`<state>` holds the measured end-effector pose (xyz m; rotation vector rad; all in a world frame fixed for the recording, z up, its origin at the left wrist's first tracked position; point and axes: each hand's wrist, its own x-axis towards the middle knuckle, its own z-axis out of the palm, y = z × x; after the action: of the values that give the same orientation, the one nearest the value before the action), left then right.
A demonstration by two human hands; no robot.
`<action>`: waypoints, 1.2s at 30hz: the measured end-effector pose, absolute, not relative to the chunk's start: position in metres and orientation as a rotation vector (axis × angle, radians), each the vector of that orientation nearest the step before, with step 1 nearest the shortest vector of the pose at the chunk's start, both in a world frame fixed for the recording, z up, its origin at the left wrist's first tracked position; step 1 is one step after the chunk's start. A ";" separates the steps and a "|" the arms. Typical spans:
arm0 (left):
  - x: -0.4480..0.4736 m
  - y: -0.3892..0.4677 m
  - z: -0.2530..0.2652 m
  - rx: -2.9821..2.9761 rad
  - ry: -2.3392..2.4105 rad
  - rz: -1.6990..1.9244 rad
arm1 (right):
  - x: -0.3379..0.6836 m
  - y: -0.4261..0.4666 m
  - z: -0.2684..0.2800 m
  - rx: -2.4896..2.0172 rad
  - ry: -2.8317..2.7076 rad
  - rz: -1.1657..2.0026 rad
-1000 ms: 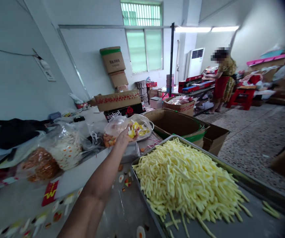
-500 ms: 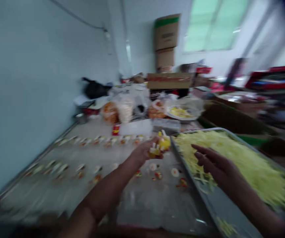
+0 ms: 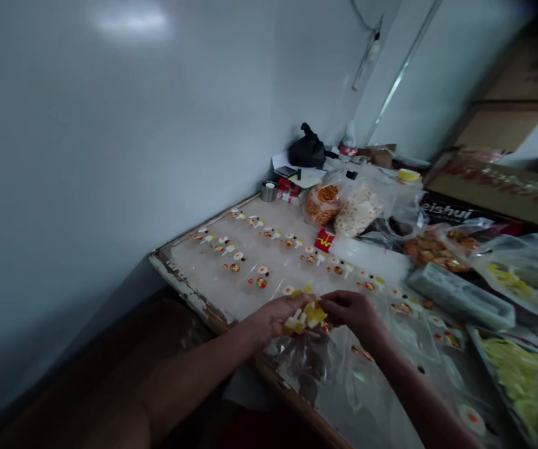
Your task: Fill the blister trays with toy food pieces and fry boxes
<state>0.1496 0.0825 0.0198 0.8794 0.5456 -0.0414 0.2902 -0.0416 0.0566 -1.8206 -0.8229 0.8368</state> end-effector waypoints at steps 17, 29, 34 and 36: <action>0.002 0.187 0.019 0.656 0.841 0.365 | 0.225 0.163 0.004 -1.790 -2.467 -0.104; 0.014 0.186 0.016 0.834 0.716 0.166 | 0.238 0.154 0.039 -1.407 -1.655 0.890; 0.034 0.180 0.020 0.784 0.722 0.108 | 0.244 0.148 0.052 -1.198 -1.554 1.253; 0.039 0.179 0.021 0.775 0.720 0.094 | 0.250 0.146 0.054 -1.217 -1.482 1.230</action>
<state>0.0388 0.1786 0.0214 0.7748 0.7198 0.0936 0.2501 0.1462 0.0542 -1.2166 -1.4823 1.2296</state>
